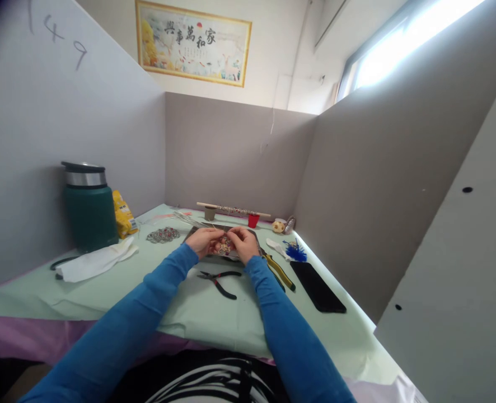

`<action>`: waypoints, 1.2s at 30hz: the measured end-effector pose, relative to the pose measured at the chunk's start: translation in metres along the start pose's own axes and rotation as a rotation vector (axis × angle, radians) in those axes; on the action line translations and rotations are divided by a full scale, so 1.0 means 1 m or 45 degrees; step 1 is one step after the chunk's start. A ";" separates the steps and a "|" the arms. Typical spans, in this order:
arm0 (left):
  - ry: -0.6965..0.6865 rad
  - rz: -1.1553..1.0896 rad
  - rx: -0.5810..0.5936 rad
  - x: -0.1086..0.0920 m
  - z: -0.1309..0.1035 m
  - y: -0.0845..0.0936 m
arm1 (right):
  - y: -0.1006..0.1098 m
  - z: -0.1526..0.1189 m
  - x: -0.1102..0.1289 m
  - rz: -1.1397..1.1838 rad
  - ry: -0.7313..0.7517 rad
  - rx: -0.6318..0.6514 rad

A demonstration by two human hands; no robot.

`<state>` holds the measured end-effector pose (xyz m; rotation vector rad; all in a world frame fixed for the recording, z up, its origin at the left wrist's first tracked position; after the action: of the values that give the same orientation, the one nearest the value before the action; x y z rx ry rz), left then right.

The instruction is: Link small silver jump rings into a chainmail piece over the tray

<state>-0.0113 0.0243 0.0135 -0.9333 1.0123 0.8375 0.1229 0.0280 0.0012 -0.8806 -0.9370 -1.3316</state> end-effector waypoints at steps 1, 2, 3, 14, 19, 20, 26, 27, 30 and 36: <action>-0.006 0.002 -0.006 0.000 0.001 0.001 | 0.000 0.000 0.000 -0.011 0.004 0.000; -0.007 0.009 -0.011 0.000 0.001 0.001 | 0.001 0.000 -0.001 -0.020 0.008 0.001; -0.005 0.017 -0.015 0.000 0.001 0.001 | 0.001 0.001 -0.001 -0.030 0.016 0.003; -0.033 0.367 -0.069 -0.001 0.001 -0.004 | 0.004 -0.002 0.002 -0.289 0.127 -0.176; -0.190 0.894 -0.037 -0.002 -0.003 -0.006 | -0.002 -0.012 0.007 -0.710 0.352 -0.342; -0.235 1.009 -0.045 -0.004 -0.004 -0.007 | -0.004 -0.013 0.008 -0.762 0.392 -0.353; -0.302 1.046 -0.060 -0.006 -0.003 -0.006 | -0.002 -0.010 0.008 -0.537 0.295 -0.299; -0.263 0.911 -0.045 -0.005 -0.002 -0.005 | -0.001 -0.009 0.008 -0.426 0.221 -0.268; -0.186 0.480 0.019 -0.002 0.000 -0.003 | 0.002 -0.005 0.009 -0.120 0.018 -0.129; -0.113 0.173 0.160 -0.001 -0.003 -0.008 | 0.002 -0.005 0.010 0.107 -0.094 0.095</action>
<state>-0.0057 0.0183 0.0160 -0.7209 1.0472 0.9099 0.1251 0.0196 0.0080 -0.9068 -0.9901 -1.1919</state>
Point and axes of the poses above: each hand's wrist, its own z-axis towards the middle knuckle, its own y-axis out of the back of the hand, x = y × z, the point moved 3 cm from there along z, towards the middle knuckle, and after that the axes turned 9 degrees about -y, right-handed, at the moved point
